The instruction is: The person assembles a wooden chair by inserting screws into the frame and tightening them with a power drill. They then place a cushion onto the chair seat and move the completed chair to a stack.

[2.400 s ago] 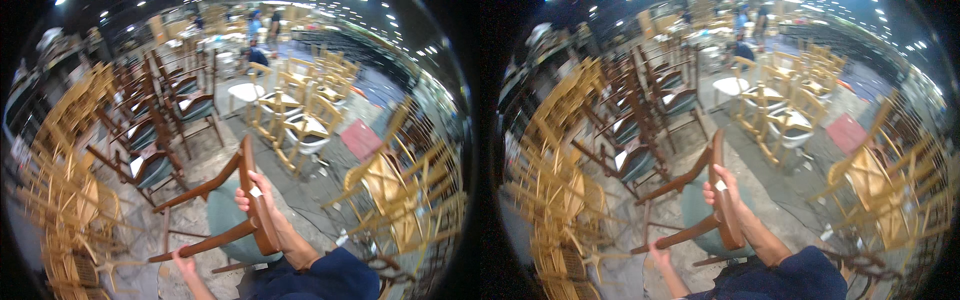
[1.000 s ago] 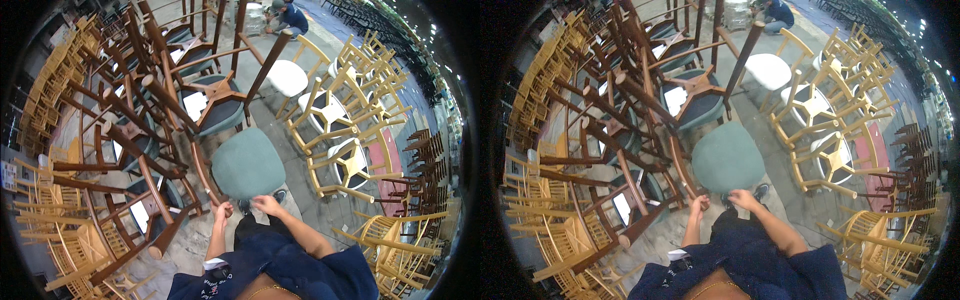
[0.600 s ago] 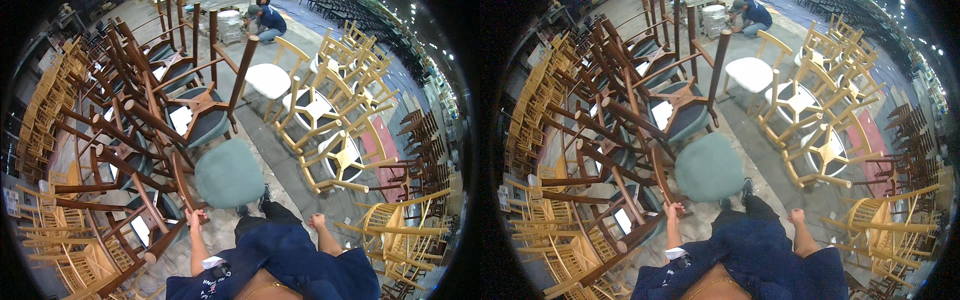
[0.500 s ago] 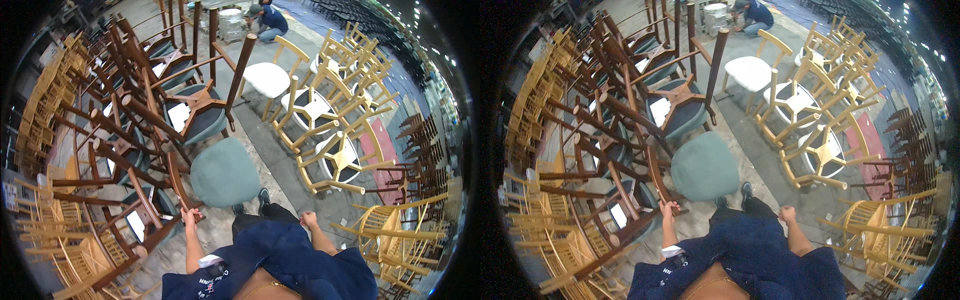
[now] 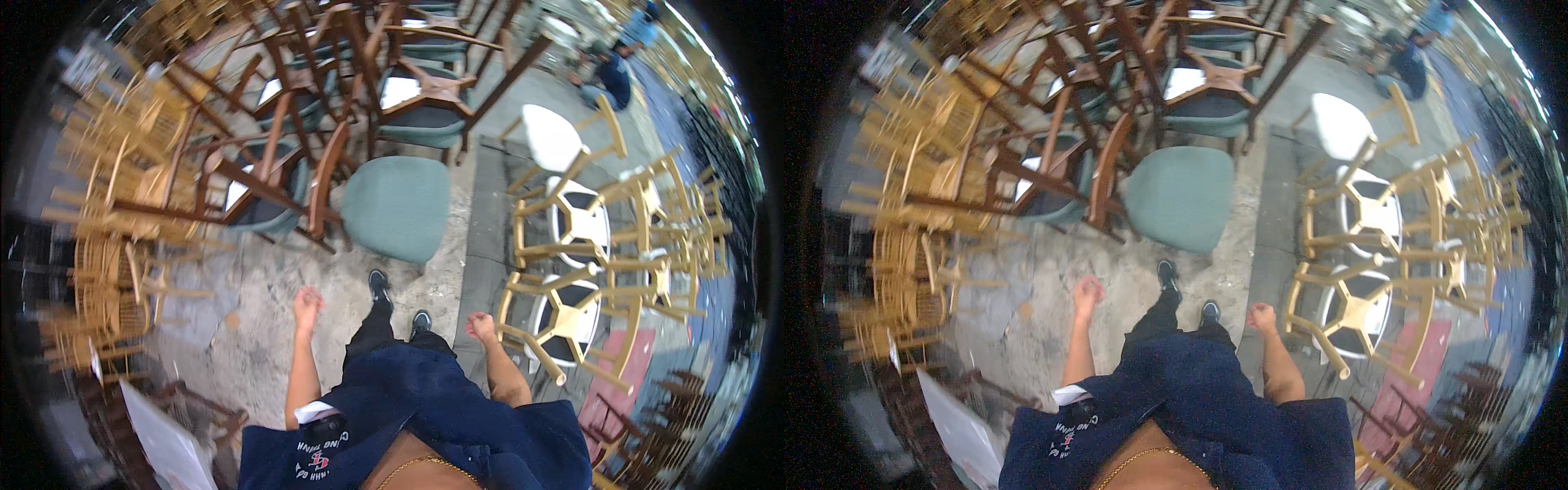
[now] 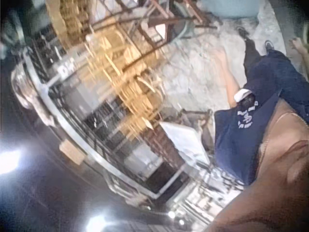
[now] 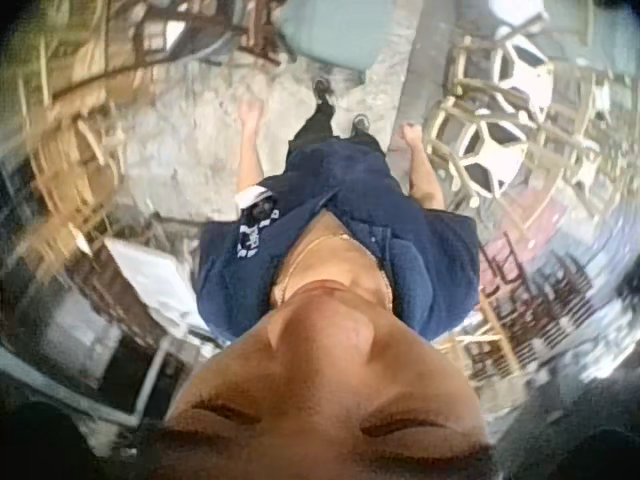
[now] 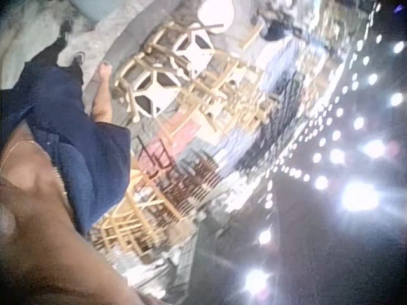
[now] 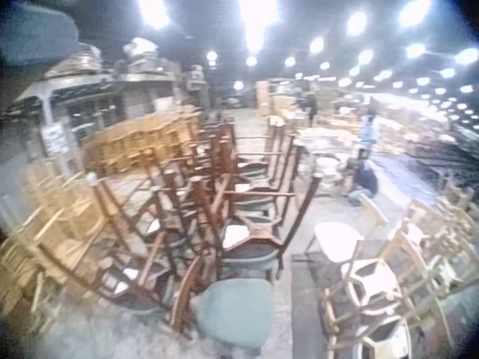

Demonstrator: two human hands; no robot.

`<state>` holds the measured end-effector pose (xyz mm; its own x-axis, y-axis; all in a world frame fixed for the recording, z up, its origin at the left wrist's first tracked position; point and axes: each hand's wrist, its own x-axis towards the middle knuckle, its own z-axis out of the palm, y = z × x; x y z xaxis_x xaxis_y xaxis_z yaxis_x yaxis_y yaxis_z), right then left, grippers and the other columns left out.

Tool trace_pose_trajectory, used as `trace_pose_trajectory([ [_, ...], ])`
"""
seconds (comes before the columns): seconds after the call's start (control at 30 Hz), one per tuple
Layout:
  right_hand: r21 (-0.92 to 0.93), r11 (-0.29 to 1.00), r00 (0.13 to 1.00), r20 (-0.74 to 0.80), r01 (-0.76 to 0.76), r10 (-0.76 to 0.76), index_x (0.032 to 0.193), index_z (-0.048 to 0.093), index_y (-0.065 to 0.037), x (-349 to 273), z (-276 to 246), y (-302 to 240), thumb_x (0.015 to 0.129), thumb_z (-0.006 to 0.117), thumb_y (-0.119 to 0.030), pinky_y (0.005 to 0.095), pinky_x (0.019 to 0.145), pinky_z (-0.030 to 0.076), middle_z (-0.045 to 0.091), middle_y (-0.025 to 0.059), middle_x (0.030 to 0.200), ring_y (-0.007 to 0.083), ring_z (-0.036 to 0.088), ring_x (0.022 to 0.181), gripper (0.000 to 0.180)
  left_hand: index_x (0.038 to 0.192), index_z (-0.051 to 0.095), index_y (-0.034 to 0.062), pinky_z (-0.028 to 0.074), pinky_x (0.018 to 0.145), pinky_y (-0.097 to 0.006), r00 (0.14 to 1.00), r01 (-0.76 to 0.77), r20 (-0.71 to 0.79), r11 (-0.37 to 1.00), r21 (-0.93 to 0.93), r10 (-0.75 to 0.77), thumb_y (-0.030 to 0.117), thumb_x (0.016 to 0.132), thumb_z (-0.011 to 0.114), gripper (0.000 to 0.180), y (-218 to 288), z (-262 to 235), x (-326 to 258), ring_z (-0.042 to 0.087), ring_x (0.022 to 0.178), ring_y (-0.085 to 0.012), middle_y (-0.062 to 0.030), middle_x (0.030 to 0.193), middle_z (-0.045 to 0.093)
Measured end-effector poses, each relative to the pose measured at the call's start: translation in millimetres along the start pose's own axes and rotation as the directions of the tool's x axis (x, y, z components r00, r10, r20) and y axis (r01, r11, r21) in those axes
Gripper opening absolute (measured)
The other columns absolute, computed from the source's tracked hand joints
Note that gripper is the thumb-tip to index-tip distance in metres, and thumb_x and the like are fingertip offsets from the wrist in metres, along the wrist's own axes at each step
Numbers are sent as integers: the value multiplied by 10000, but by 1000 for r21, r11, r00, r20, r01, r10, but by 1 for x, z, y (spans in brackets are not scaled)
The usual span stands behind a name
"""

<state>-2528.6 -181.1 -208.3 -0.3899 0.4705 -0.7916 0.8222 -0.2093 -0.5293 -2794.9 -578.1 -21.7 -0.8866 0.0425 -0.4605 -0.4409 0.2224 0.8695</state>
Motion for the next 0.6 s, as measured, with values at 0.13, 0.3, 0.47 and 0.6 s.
trace_pose_trajectory([
  [0.13,-94,996,999,53,14,-9,1196,695,-22,-5,4,13,1004,645,-172,378,576,609,754,129,868,235,740,668,249,959,732,55,525,551,-356,960,212,-241,935,284,-144,225,1019,628,208,-83,-40,-169,683,679,-164,-79,765,712],
  [0.3,-247,954,980,141,172,-140,1176,675,-6,-35,67,6,983,606,-132,370,536,594,741,138,835,238,719,607,241,855,740,33,554,544,-405,773,557,-311,826,-83,-553,283,999,613,315,-219,-98,-384,703,610,-215,-102,713,712],
  [0.47,-331,876,861,481,350,-162,1090,648,41,-119,196,20,942,616,-71,392,527,586,714,151,874,265,699,650,188,875,765,35,585,521,-389,618,432,-474,774,-463,-628,236,946,637,248,-329,-145,-531,733,593,-211,-100,735,748],
  [0.6,-382,868,827,560,318,-57,1005,575,3,-207,322,78,1013,603,-126,366,413,474,646,139,679,252,631,524,133,844,773,39,604,515,-387,468,258,-542,695,-671,-698,202,929,633,231,-394,-212,-629,749,596,-204,-97,717,753],
])
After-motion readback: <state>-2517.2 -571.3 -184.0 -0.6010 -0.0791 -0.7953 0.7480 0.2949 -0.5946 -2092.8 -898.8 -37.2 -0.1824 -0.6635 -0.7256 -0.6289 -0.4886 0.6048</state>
